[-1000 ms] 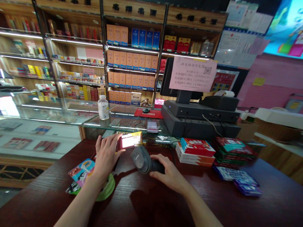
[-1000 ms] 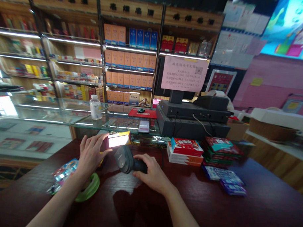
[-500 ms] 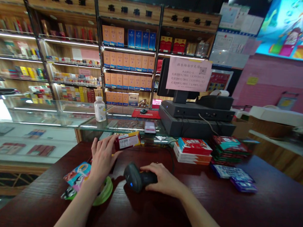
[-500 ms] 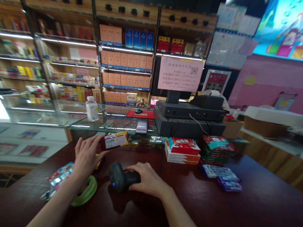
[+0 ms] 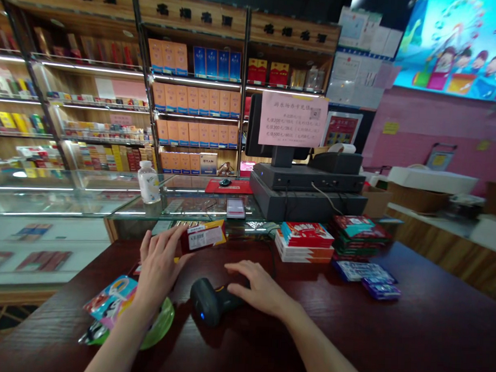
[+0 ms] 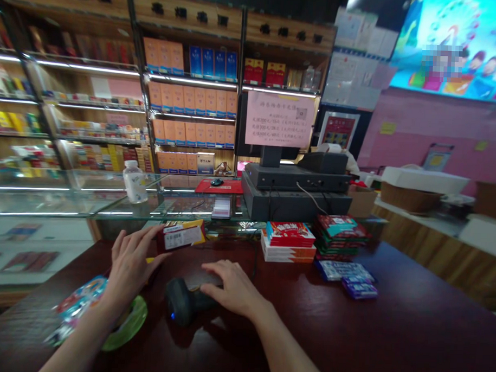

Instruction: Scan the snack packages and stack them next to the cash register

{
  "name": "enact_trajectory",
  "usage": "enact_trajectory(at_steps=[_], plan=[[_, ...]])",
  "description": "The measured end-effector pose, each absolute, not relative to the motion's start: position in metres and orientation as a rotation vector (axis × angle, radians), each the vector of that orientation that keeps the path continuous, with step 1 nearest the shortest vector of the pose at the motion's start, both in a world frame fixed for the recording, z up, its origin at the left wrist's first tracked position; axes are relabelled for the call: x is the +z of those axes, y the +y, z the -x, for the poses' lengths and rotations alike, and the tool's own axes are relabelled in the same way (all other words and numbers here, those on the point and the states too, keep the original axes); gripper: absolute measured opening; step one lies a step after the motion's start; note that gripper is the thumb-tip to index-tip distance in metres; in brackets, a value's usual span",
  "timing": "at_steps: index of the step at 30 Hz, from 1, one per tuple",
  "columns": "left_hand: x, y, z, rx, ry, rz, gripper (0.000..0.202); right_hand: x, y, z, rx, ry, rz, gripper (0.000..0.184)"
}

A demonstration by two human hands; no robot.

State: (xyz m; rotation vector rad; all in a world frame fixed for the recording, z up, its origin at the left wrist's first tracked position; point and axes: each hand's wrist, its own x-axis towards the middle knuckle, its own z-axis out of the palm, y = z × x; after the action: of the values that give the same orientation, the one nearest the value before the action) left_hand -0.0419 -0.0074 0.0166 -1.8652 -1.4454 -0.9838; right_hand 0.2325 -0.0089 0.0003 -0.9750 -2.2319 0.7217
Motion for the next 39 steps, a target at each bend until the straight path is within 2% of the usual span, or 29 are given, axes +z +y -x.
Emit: enact_trajectory(at_steps=[2, 8, 16, 22, 33, 39], plan=[[0.016, -0.007, 0.041, -0.982, -1.409, 1.903, 0.058, -0.006, 0.0, -0.232, 0.817, -1.953, 0.984, 0.042], [0.015, -0.007, 0.033, -0.937, -1.321, 2.036, 0.061, -0.021, 0.019, -0.231, 1.055, -1.565, 0.918, 0.061], [0.012, -0.009, 0.024, -0.926, -1.29, 2.109, 0.065, -0.017, 0.015, -0.226, 1.124, -1.559, 0.851, 0.061], [0.012, -0.01, 0.024, -0.93, -1.489, 2.069, 0.064, -0.015, 0.012, -0.224, 1.149, -1.566, 0.862, 0.06], [0.007, -0.007, 0.019, -0.912, -1.516, 2.153, 0.077, -0.021, 0.013, -0.22, 1.191, -1.528, 0.885, 0.061], [-0.004, 0.004, 0.021, -1.18, -1.544, 2.238, 0.068, -0.026, 0.019, -0.221, 1.17, -1.487, 0.879, 0.062]])
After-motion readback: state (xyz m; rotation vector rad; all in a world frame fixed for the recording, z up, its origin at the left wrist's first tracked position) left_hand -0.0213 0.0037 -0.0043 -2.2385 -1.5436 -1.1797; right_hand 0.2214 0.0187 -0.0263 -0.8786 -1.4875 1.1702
